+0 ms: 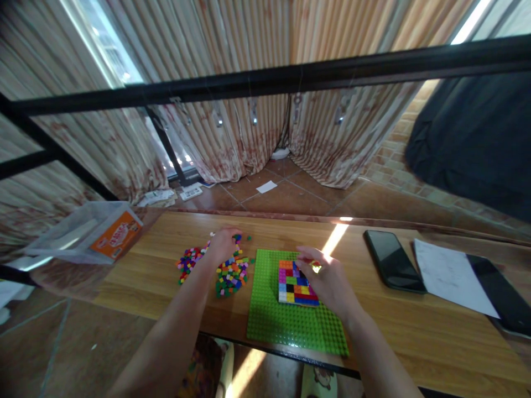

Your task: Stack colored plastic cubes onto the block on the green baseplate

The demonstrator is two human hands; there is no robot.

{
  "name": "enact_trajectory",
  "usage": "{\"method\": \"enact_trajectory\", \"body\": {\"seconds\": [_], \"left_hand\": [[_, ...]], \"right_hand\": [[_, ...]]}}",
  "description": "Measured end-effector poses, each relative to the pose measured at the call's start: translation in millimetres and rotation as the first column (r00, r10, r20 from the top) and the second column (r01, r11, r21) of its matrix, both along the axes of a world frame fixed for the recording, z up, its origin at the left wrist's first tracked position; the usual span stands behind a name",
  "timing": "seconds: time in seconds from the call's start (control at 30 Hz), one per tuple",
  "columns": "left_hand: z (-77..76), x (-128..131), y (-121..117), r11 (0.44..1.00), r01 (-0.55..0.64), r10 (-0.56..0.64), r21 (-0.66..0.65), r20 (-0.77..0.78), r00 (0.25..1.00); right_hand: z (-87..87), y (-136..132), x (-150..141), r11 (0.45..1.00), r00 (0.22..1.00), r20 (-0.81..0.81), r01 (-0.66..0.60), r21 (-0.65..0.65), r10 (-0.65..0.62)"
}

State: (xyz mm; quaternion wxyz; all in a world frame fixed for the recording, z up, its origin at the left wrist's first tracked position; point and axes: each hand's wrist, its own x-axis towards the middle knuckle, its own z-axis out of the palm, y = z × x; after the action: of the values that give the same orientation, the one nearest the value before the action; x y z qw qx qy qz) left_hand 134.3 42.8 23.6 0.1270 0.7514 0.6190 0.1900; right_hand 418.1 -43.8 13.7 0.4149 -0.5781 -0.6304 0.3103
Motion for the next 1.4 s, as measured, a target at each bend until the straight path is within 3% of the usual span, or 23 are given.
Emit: {"method": "enact_trajectory", "body": {"seconds": [0.27, 0.4, 0.5, 0.6, 0.73, 0.83, 1.1, 1.27, 1.4], "left_hand": [[7.7, 1.6, -3.3, 0.997, -0.075, 0.074, -0.017, -0.056, 0.996], [16.6, 15.0, -16.5, 0.999, -0.009, 0.001, 0.038, 0.200, 0.980], [22.9, 39.2, -33.2, 0.992, 0.119, -0.122, 0.039, 0.509, 0.852], [29.0, 64.8, -50.9, 0.978, 0.208, -0.145, -0.009, 0.686, 0.713], [36.0, 82.0, -65.2, 0.944, 0.320, -0.144, -0.079, 0.774, 0.616], [39.0, 82.4, -69.0, 0.922, 0.369, -0.130, -0.115, 0.806, 0.577], [42.5, 78.5, -68.2, 0.879, 0.442, -0.057, -0.176, 0.883, 0.466], [42.2, 74.7, -64.1, 0.889, 0.398, 0.009, -0.227, 0.878, 0.479], [40.4, 71.3, -62.7, 0.905, 0.320, 0.070, -0.279, 0.841, 0.536]], "right_hand": [[6.0, 0.7, -1.9, 0.999, 0.999, 0.014, 0.028, 0.020, -0.029], [18.1, 0.1, -7.4, 0.983, 0.992, 0.010, 0.122, 0.134, -0.125], [27.0, -1.3, -16.5, 0.979, 0.989, -0.084, 0.138, 0.151, -0.126], [31.6, -2.4, -26.8, 0.991, 0.971, -0.238, 0.054, 0.119, -0.024], [36.2, -3.9, -35.5, 0.993, 0.895, -0.429, -0.096, 0.071, 0.118], [42.0, -5.6, -36.0, 0.980, 0.858, -0.477, -0.199, 0.032, 0.190], [44.7, -8.4, -26.6, 0.971, 0.846, -0.499, -0.236, -0.031, 0.190], [41.8, -4.7, -13.7, 0.987, 0.811, -0.583, -0.129, -0.098, 0.048], [38.3, -0.8, -2.5, 0.989, 0.860, -0.509, -0.102, -0.103, 0.036]]}}
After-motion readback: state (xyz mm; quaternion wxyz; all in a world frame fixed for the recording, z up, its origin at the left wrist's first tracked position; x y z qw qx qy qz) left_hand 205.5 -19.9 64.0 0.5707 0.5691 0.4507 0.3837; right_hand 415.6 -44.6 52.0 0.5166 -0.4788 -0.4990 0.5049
